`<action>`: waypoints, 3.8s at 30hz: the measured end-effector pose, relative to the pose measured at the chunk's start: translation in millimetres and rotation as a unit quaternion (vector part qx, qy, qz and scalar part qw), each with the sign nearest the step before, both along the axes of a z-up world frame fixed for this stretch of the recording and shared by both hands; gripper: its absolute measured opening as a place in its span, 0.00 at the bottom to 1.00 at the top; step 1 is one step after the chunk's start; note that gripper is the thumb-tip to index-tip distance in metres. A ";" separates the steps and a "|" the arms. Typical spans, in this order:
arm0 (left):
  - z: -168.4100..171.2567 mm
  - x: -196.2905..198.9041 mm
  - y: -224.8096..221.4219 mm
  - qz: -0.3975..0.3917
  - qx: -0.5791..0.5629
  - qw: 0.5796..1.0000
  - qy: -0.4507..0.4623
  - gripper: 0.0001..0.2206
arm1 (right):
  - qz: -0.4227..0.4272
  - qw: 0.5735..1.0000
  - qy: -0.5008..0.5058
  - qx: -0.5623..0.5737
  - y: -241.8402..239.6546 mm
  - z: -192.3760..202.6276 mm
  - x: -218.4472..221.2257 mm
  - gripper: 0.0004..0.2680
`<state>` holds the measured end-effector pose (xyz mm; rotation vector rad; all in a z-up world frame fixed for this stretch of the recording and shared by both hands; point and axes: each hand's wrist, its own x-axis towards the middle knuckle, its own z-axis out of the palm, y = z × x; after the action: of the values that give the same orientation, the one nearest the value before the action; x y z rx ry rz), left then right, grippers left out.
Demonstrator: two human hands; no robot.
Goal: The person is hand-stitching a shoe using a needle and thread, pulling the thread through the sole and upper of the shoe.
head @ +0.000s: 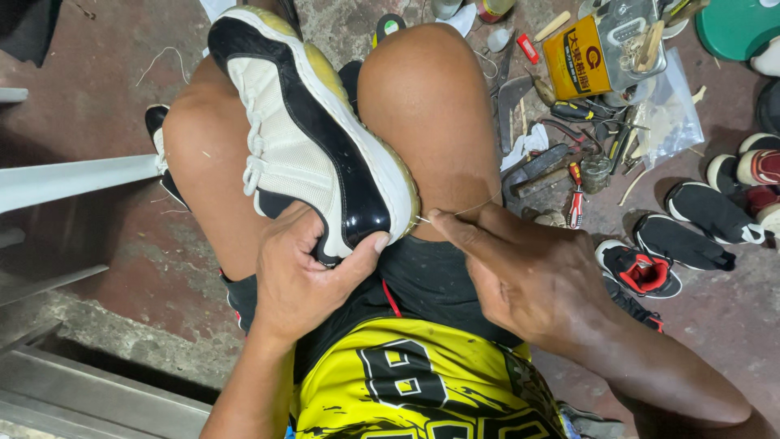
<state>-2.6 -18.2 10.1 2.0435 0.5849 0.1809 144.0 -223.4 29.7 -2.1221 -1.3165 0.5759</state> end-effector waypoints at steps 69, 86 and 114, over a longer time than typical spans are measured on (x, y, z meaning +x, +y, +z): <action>-8.1 -39.5 36.0 -0.093 -0.087 0.986 -0.111 0.05 | -0.017 0.981 0.195 0.010 31.9 -18.8 20.8 0.03; -30.0 -17.1 38.1 -0.001 -0.098 0.990 0.100 0.08 | 0.059 0.996 0.061 0.028 44.2 -9.3 18.8 0.04; -48.4 -10.5 52.5 -0.072 -0.131 0.968 0.200 0.06 | 0.108 0.984 -0.134 -0.042 50.9 16.7 -7.5 0.08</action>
<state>-13.1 34.3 -38.3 1.8608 0.6632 -0.3854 136.5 -172.5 46.4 -2.1992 -1.7135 0.4497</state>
